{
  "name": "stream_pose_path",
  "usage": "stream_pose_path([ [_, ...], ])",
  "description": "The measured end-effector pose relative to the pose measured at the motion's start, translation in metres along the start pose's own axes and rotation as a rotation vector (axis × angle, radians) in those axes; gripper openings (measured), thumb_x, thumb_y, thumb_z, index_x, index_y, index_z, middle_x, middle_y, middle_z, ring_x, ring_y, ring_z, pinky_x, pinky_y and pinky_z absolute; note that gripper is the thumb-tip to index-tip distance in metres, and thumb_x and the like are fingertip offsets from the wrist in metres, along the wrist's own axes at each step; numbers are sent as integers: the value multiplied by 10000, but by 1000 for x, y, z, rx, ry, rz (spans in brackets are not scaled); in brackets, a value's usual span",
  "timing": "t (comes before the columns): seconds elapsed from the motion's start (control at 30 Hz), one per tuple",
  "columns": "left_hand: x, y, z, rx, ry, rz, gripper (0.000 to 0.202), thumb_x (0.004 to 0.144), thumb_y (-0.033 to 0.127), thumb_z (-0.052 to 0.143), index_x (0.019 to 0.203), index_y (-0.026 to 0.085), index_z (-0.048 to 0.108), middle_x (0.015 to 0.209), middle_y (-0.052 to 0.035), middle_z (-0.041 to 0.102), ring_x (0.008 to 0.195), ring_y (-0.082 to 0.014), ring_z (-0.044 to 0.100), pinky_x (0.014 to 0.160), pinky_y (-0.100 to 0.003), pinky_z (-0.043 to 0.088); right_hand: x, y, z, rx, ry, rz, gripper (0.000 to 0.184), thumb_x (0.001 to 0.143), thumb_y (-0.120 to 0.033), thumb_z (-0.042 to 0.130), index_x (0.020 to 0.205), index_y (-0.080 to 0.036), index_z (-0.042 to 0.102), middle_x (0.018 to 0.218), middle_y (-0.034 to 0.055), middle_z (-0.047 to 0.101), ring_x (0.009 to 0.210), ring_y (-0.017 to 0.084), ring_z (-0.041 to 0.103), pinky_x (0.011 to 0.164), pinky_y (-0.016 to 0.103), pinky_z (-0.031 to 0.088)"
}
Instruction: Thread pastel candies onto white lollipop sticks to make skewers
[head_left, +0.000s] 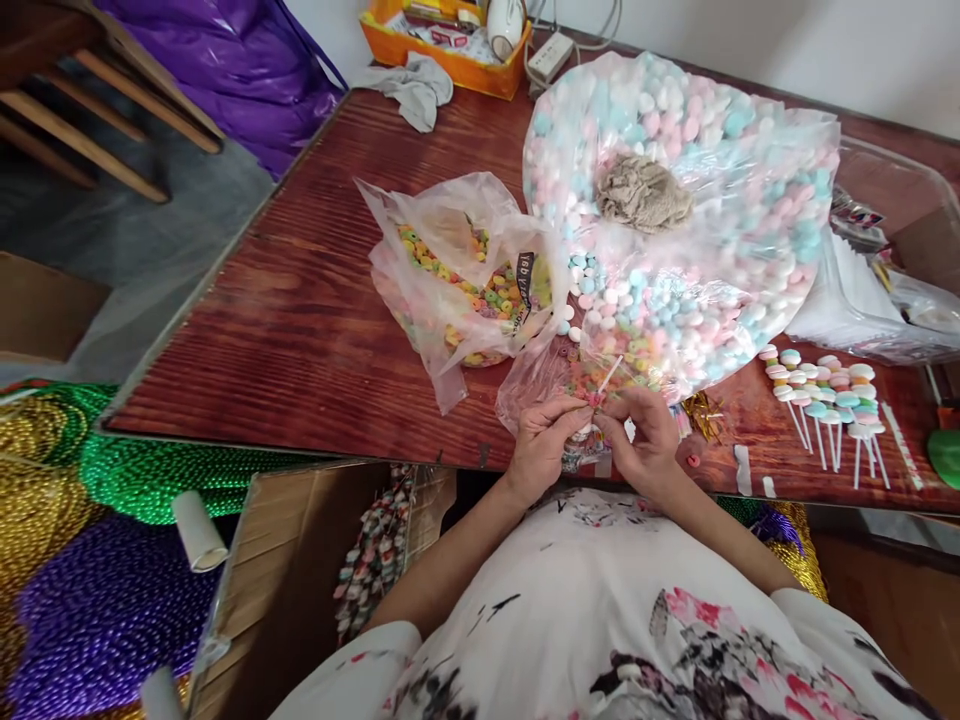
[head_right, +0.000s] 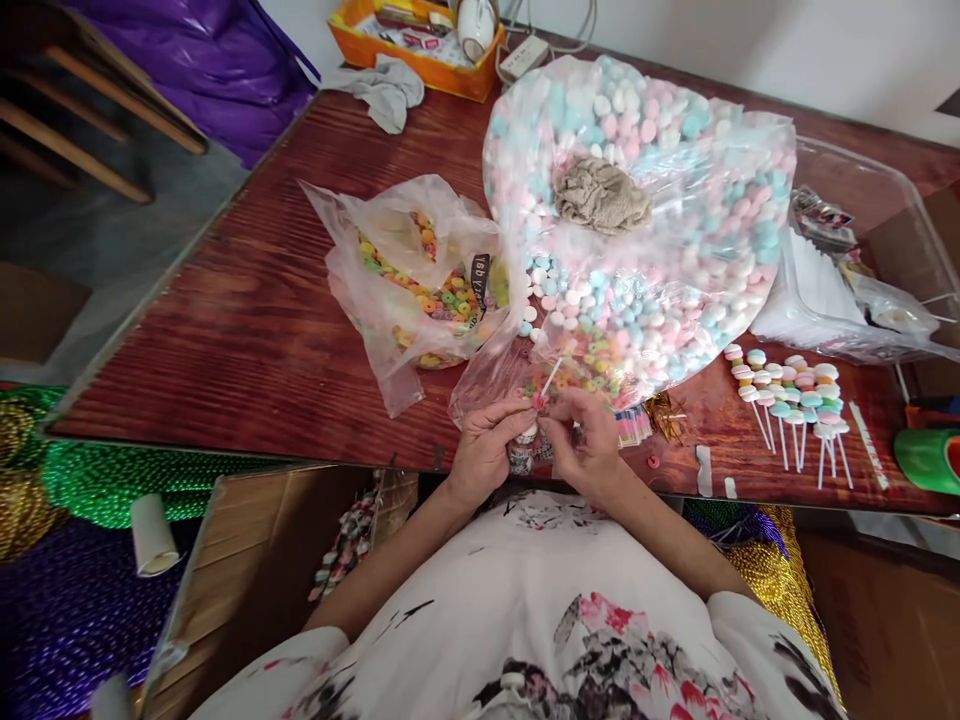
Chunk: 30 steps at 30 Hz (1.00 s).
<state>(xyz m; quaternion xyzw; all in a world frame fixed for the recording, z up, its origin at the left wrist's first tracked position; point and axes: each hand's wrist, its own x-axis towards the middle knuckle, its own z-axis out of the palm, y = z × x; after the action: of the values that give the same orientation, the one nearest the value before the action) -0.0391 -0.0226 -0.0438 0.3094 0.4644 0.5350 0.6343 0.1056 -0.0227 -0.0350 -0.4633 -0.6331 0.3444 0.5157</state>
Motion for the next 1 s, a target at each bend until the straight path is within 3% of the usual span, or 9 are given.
stream_pose_path([
  [0.1,1,4,-1,84,-4,99,109,720,330,802,729,221,796,739,-7,703,729,-149,596,744,-276,506,-1,3,0,132,-30,198,129,838,-299,692,892,-212,613,697,-22,587,616,116,528,584,255,452],
  [0.23,1,18,-2,245,-107,217,81,747,290,788,702,224,786,714,-22,698,705,-155,591,791,-298,494,13,10,-11,280,-272,459,239,797,-407,713,758,-185,635,607,-40,535,521,90,425,498,232,361],
  [0.37,3,33,-2,377,-218,214,154,767,289,763,648,194,749,647,-29,661,626,-140,549,673,-263,462,31,12,-28,202,-598,429,281,844,-433,642,724,-187,583,598,-47,469,556,103,416,523,241,353],
  [0.43,5,40,-4,414,-292,164,190,763,294,755,618,176,725,596,-20,624,578,-124,518,577,-233,419,38,7,-34,84,-723,293,261,894,-390,570,719,-198,537,623,-39,463,588,116,430,544,252,366],
  [0.5,6,46,-7,394,-393,25,228,743,317,761,586,163,702,544,-11,594,517,-109,499,503,-215,391,41,-1,-38,-102,-753,31,212,930,-291,496,738,-203,518,671,-17,485,633,134,447,578,277,377],
  [0.63,5,54,-14,218,-610,-473,247,622,371,838,599,158,714,499,-27,612,391,-125,508,363,-221,377,38,-20,-44,-359,-787,-662,155,938,-150,437,881,-192,574,780,48,552,710,178,468,634,352,395],
  [0.7,4,56,-16,166,-733,-640,225,589,353,858,608,166,734,509,-37,637,367,-132,517,324,-221,384,34,-27,-46,-347,-801,-886,160,941,-134,452,946,-199,598,785,53,566,694,182,463,626,371,398],
  [0.9,10,62,-15,181,-1044,-776,120,596,290,856,636,214,772,527,-16,668,383,-151,558,306,-224,437,34,-35,-45,-195,-889,-982,223,930,-170,505,1036,-286,663,829,48,634,705,189,528,624,400,454],
  [1.0,13,62,-13,212,-1004,-684,191,469,233,913,559,224,745,489,-8,662,378,-193,578,291,-269,453,35,-35,-41,-206,-966,-1012,238,940,-163,466,962,-279,673,778,45,621,667,183,514,583,389,429],
])
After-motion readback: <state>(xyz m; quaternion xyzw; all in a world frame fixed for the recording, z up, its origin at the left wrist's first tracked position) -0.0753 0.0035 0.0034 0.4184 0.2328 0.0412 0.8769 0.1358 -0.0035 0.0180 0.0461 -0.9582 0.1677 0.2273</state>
